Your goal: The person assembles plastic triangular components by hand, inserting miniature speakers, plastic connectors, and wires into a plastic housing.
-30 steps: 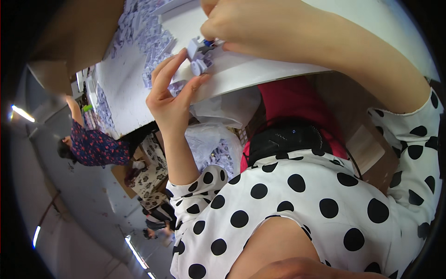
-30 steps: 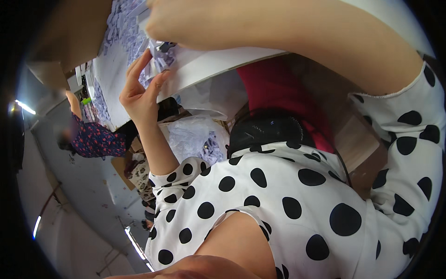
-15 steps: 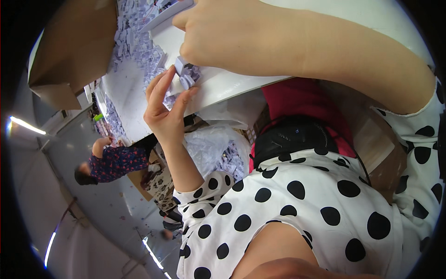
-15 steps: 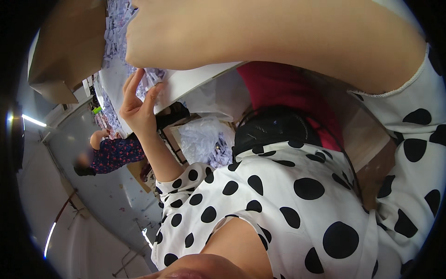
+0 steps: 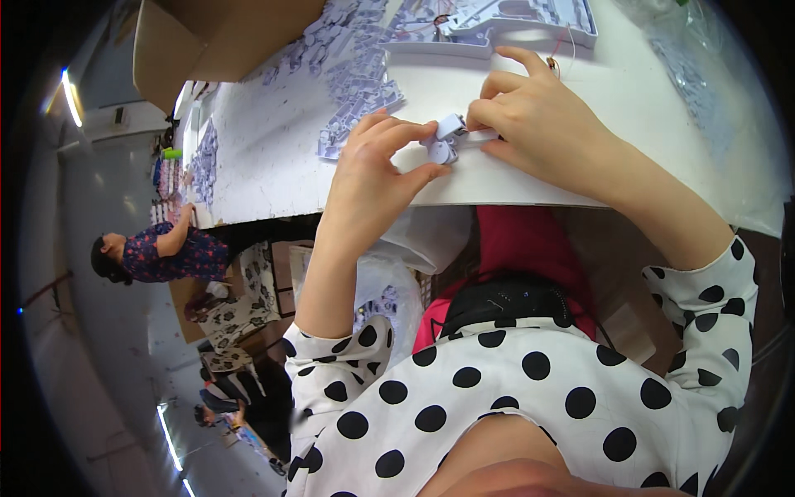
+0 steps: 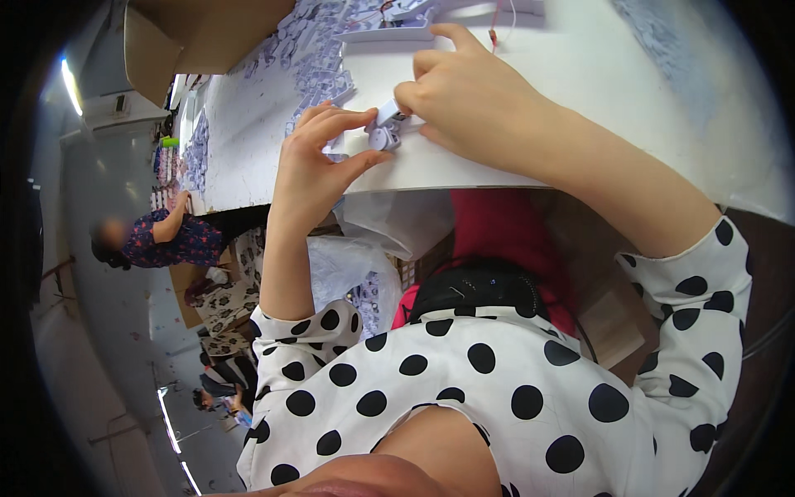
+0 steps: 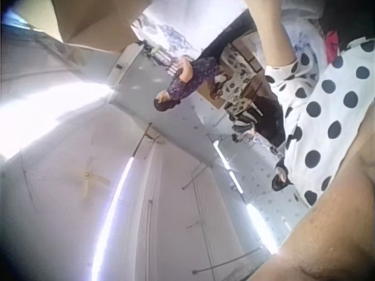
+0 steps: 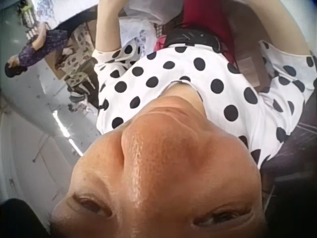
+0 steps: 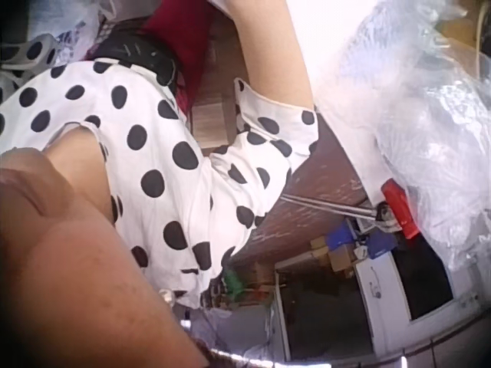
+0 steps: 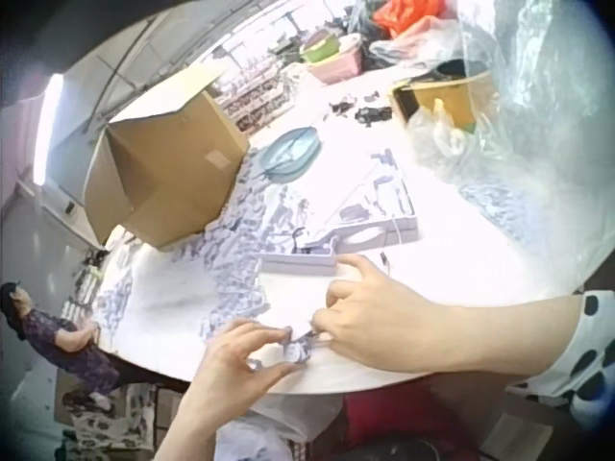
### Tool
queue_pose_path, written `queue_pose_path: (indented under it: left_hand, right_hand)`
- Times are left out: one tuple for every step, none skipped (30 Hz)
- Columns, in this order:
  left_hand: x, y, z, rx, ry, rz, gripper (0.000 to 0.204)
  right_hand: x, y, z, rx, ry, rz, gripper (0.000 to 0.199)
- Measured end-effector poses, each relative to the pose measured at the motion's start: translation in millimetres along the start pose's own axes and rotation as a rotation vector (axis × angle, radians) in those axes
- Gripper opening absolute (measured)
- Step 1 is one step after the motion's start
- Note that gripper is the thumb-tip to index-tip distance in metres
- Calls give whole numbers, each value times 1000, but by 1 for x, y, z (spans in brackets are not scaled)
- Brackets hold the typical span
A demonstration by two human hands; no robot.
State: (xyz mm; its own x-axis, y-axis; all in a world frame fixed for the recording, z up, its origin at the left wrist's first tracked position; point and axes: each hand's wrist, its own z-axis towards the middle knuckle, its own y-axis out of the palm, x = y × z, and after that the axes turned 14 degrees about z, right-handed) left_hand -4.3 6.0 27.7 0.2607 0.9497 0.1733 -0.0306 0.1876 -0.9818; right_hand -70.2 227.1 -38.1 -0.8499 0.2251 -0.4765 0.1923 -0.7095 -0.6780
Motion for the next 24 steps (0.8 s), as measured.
queue_pose_path:
  left_hand:
    - [-2, -1, 0, -26, 11, 20, 44]
    - [-2, -2, 1, -12, 6, 13, 44]
    - [-2, -4, 2, -21, 36, 33, 43]
    - [-2, -5, 2, -32, 65, 53, 42]
    - [-2, -4, 0, -20, 56, 46, 42]
    - [-1, -3, 2, -30, 41, 44, 41]
    - [0, -2, 3, -42, 26, 42, 39]
    - [-2, 0, 1, -32, 25, 31, 39]
    - [-5, 4, -1, 0, 57, 40, 37]
    - [-6, 8, -3, 30, 89, 49, 35]
    - [-3, 11, -7, 36, 87, 41, 35]
    - [5, 16, -14, 167, 140, 94, 33]
    - [10, 20, -18, 302, 190, 147, 32]
    - [9, 25, -22, 303, 192, 135, 32]
    - [8, 30, -28, 335, 212, 136, 30]
    - [8, 32, -31, 366, 231, 135, 28]
    - [9, 34, -32, 367, 230, 123, 28]
    - [14, 35, -29, 389, 214, 107, 26]
    - [17, 35, -28, 413, 198, 91, 25]
    - [18, 35, -32, 422, 198, 77, 25]
    - [17, 37, -36, 429, 188, 89, 23]
    - [17, 39, -36, 437, 177, 102, 22]
    - [16, 43, -29, 456, 180, 93, 22]
    - [14, 42, -28, 452, 181, 84, 23]
  right_hand:
    - [-1, -1, 1, -27, 11, 13, 15]
    - [-1, -1, 2, -38, 0, 4, 15]
    - [-1, -1, 4, 26, -31, 18, 15]
    - [-2, 0, 5, 89, -63, 34, 15]
    - [0, 4, 6, 76, -74, 30, 15]
    - [4, 6, 6, 79, -134, 5, 15]
    - [6, 7, 6, 83, -194, -20, 16]
    - [7, 7, 6, 71, -199, -28, 16]
    - [7, 7, 7, 47, -194, -62, 17]
    - [7, 7, 7, 23, -187, -96, 17]
    - [6, 6, 8, 15, -190, -102, 17]
    - [5, 6, 6, 30, -182, -128, 16]
    - [5, 6, 7, 46, -178, -156, 15]
    - [5, 6, 8, 37, -172, -162, 15]
    - [3, 5, 10, 28, -169, -161, 15]
    - [1, 5, 12, 19, -164, -161, 15]
    - [-1, 3, 13, 9, -159, -165, 15]
    - [-2, 1, 13, -3, -144, -156, 20]
    - [-5, -2, 13, -15, -130, -148, 26]
    - [-12, -1, 13, -27, -129, -160, 26]
    - [-18, 0, 13, -52, -118, -169, 27]
    - [-19, 1, 13, -76, -109, -179, 28]
    - [-13, -1, 13, -84, -115, -198, 28]
    - [-14, 1, 14, -57, -134, -198, 25]
